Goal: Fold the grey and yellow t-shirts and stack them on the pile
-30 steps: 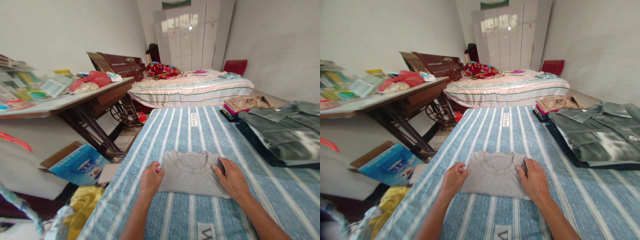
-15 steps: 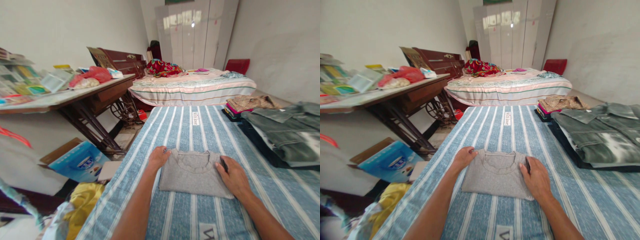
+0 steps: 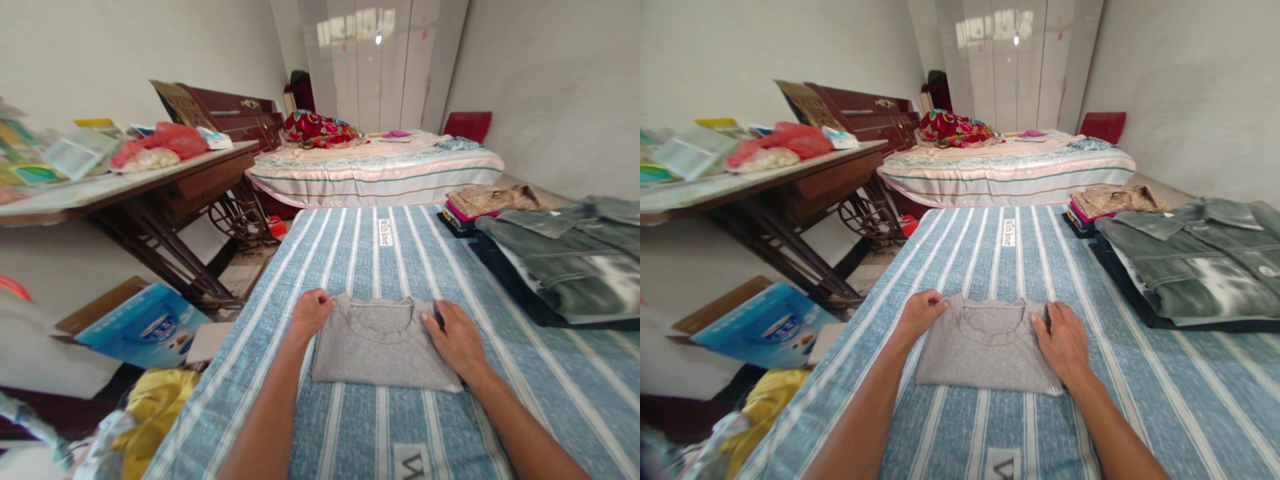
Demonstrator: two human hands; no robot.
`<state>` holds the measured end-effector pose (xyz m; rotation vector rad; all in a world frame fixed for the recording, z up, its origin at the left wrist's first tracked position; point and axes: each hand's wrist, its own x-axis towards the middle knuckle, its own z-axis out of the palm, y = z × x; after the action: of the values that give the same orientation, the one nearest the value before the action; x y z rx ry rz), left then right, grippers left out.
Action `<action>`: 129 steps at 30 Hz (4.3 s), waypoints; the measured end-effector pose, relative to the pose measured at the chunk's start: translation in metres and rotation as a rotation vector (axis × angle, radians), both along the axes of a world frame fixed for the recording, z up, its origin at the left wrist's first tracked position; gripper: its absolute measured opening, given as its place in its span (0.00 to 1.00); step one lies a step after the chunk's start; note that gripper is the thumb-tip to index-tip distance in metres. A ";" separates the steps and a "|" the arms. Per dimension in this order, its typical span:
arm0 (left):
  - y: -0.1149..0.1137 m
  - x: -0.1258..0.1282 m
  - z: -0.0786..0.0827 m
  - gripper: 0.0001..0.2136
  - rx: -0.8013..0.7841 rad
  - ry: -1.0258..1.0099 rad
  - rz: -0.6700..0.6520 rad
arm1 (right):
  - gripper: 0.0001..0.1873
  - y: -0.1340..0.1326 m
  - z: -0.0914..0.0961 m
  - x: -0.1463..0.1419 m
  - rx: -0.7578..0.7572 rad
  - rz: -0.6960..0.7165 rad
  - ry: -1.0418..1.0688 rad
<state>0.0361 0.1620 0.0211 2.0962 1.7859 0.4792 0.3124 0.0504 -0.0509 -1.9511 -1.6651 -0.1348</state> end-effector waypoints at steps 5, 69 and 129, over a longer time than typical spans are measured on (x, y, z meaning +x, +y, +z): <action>-0.006 0.002 0.003 0.03 0.039 -0.010 0.016 | 0.27 0.001 -0.002 0.000 -0.041 -0.031 -0.033; -0.018 -0.009 -0.015 0.09 -0.151 -0.580 0.257 | 0.31 -0.005 -0.004 0.007 0.014 0.035 0.049; -0.043 -0.006 0.000 0.12 -0.153 -0.415 0.121 | 0.25 -0.003 -0.007 0.004 0.038 0.037 0.040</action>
<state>0.0302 0.1195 0.0213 1.6471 1.6490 0.7247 0.3168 0.0473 -0.0580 -1.8828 -1.6600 -0.1121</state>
